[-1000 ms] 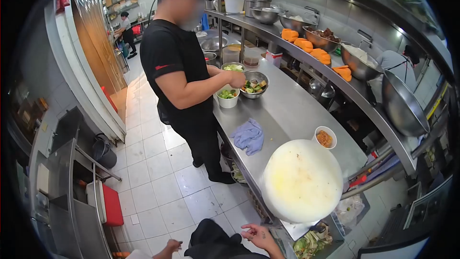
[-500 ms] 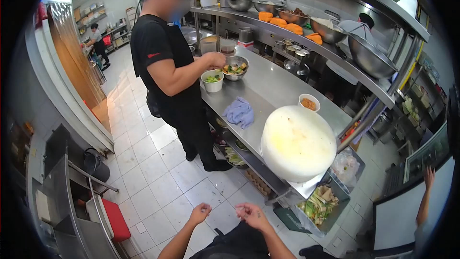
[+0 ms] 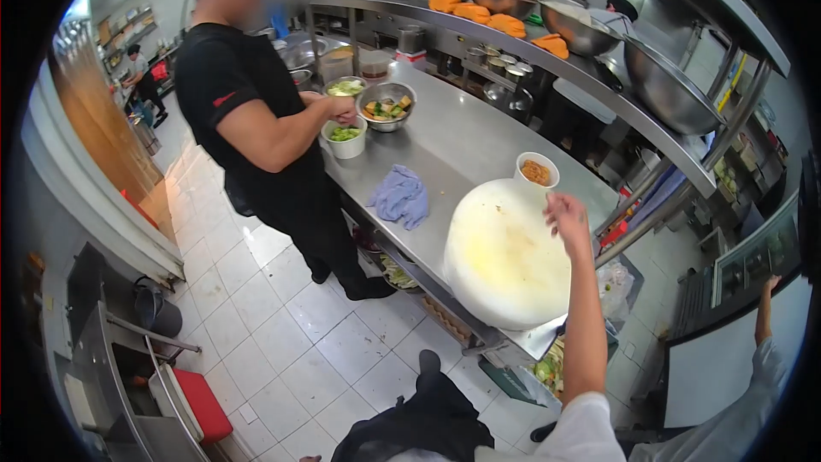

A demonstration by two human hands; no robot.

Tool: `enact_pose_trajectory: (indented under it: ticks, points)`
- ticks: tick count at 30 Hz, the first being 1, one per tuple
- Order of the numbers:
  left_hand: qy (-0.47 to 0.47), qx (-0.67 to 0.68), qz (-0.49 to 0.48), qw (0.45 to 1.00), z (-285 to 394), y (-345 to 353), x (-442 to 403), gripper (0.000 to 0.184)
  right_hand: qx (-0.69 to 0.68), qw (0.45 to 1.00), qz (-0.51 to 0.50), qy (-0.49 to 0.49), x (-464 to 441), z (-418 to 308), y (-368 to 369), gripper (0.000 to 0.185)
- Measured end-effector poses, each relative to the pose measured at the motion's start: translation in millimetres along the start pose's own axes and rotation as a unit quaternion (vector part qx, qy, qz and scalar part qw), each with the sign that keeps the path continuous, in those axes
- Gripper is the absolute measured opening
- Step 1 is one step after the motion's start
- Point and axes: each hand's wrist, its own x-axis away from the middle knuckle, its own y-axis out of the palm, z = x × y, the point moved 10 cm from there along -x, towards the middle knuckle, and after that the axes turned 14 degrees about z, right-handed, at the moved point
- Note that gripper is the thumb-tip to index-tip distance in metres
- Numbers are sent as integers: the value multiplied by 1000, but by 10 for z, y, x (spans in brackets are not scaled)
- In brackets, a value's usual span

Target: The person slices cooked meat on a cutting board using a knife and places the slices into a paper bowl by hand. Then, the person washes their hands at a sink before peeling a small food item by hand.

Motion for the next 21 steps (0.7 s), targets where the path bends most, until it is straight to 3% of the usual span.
enact_pose_trajectory:
  ticks: [1,4,6,8,10,13,16,21]
  points:
    - [10,26,7,1000,254,31,-15,35,43,999,10,-3,-349,142,-29,30]
    - [44,157,16,987,1200,64,-136,32,60,995,74,26,-1227,635,-170,25]
    - [10,295,12,955,1708,120,-208,32,78,991,94,51,-1660,1028,-217,24]
    - [40,280,8,959,2360,-3,-36,34,226,962,141,56,-2055,1418,-344,24]
    - [97,266,23,959,2847,-139,120,35,237,961,125,73,-2243,1680,-294,27]
    - [80,251,30,964,2884,-157,151,35,169,963,-2,209,-2385,2303,24,20]
    - [18,243,52,969,2467,-113,179,35,201,969,6,144,-2528,2344,204,14]
    - [-55,177,63,981,1792,-4,503,34,164,973,-55,154,-2479,2102,895,11]
